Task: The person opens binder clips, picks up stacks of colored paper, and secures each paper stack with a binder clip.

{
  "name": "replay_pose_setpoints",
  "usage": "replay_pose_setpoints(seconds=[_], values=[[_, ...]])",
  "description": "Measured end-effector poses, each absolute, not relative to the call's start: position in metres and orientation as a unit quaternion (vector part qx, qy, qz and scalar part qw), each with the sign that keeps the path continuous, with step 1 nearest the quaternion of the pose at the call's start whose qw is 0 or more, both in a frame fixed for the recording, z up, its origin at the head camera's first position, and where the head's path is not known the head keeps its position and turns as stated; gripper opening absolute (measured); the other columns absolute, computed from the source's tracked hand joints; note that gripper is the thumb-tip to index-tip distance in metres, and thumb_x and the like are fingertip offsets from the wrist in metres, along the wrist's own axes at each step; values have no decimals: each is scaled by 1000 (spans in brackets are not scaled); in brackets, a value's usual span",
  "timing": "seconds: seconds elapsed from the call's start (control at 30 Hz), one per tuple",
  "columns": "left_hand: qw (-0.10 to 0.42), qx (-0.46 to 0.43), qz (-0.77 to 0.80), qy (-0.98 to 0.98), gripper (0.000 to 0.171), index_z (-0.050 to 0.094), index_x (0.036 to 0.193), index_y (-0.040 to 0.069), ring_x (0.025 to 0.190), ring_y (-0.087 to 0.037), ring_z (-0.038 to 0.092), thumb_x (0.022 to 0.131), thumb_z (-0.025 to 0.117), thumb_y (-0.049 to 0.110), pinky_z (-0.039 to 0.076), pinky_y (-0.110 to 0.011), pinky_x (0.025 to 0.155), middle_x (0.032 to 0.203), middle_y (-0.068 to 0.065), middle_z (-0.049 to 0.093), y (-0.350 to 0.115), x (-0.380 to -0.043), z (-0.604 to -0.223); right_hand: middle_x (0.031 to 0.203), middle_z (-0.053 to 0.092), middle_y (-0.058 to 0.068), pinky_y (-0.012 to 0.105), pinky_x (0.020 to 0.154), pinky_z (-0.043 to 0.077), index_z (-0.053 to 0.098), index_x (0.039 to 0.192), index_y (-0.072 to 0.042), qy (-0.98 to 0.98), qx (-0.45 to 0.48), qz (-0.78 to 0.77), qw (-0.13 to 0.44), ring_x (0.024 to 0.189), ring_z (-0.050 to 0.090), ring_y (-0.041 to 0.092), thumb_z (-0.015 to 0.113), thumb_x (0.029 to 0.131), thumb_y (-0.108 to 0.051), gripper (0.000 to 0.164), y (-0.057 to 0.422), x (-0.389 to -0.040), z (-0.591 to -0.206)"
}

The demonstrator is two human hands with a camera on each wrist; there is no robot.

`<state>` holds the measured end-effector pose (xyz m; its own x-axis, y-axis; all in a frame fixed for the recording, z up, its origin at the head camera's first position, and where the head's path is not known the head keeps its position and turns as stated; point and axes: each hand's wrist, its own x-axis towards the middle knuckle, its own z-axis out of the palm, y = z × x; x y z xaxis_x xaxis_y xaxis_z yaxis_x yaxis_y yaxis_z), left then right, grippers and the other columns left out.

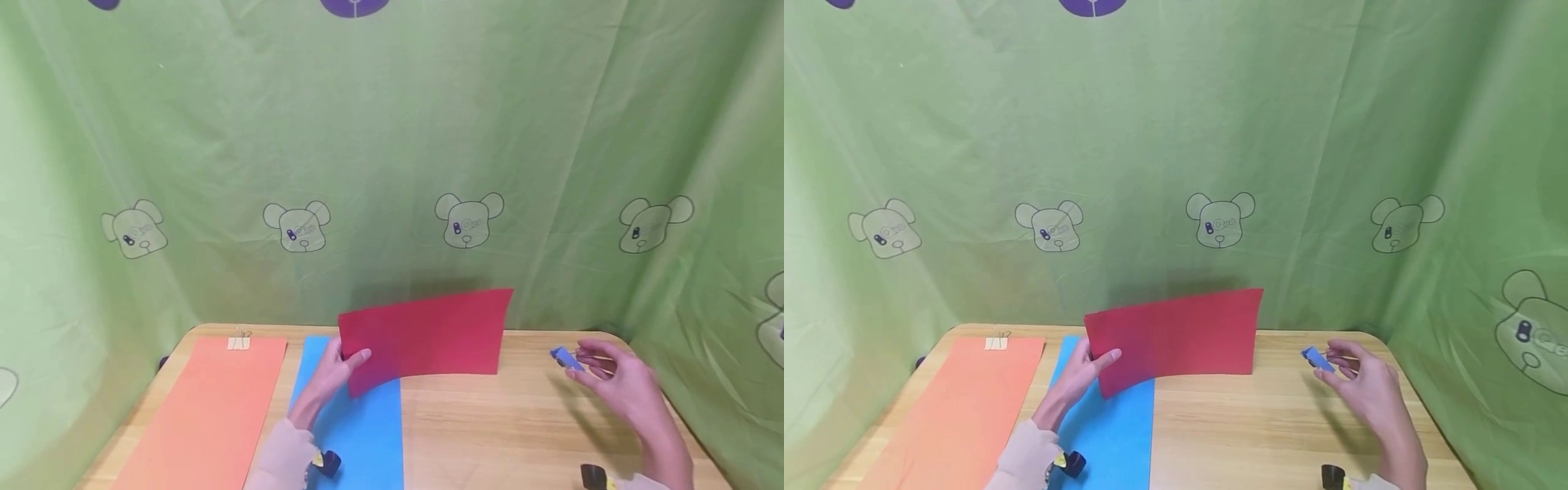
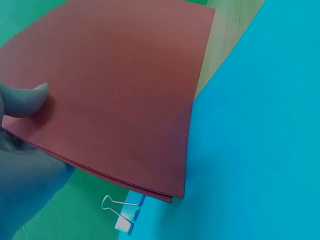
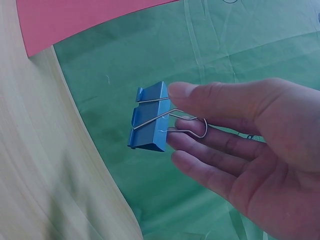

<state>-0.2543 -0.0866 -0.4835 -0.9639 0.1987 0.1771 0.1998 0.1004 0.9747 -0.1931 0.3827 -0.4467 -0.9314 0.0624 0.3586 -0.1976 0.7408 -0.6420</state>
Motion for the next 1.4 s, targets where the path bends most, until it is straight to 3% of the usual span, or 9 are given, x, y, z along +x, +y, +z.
replay_pose_setpoints(seconds=[0.17, 0.47, 1.0, 1.23, 1.4], values=[[-4, -144, -662, -736, 26, 64, 119, -2, 98, -29, 68, 96, 70, 9, 54, -37, 85, 107, -17, 71, -86, -255, -488, 113, 71, 27, 7, 68, 50, 62, 127, 8, -918, 30, 353, 176, 83, 60, -14, 88, 81, -14, 57, 381, -192, -447], [-16, -147, -644, -750, 49, 50, 135, 5, 112, -26, 61, 93, 75, 12, 50, -43, 96, 122, -11, 65, -84, -254, -497, 112, 72, 26, 8, 68, 51, 63, 127, 6, -921, 34, 343, 181, 83, 59, -14, 89, 81, -16, 57, 379, -192, -446], [-15, -181, -636, -750, 33, 58, 133, 5, 118, -28, 61, 100, 64, 7, 49, -43, 99, 126, -11, 66, -85, -256, -507, 115, 69, 31, 7, 72, 51, 61, 128, 10, -912, 54, 364, 183, 88, 58, -15, 87, 81, -9, 57, 373, -194, -444], [-5, -174, -625, -761, 26, 60, 127, 2, 108, -27, 65, 101, 62, 6, 52, -40, 93, 117, -12, 67, -83, -256, -505, 116, 69, 30, 7, 72, 51, 61, 129, 9, -916, 44, 356, 179, 89, 63, -10, 88, 81, -11, 58, 374, -195, -445], [-11, -161, -647, -745, 26, 60, 126, 0, 102, -28, 67, 100, 62, 2, 51, -40, 92, 114, -14, 67, -86, -255, -504, 115, 69, 30, 6, 72, 50, 62, 128, 8, -914, 47, 361, 178, 88, 59, -14, 88, 81, -10, 57, 373, -195, -446]])
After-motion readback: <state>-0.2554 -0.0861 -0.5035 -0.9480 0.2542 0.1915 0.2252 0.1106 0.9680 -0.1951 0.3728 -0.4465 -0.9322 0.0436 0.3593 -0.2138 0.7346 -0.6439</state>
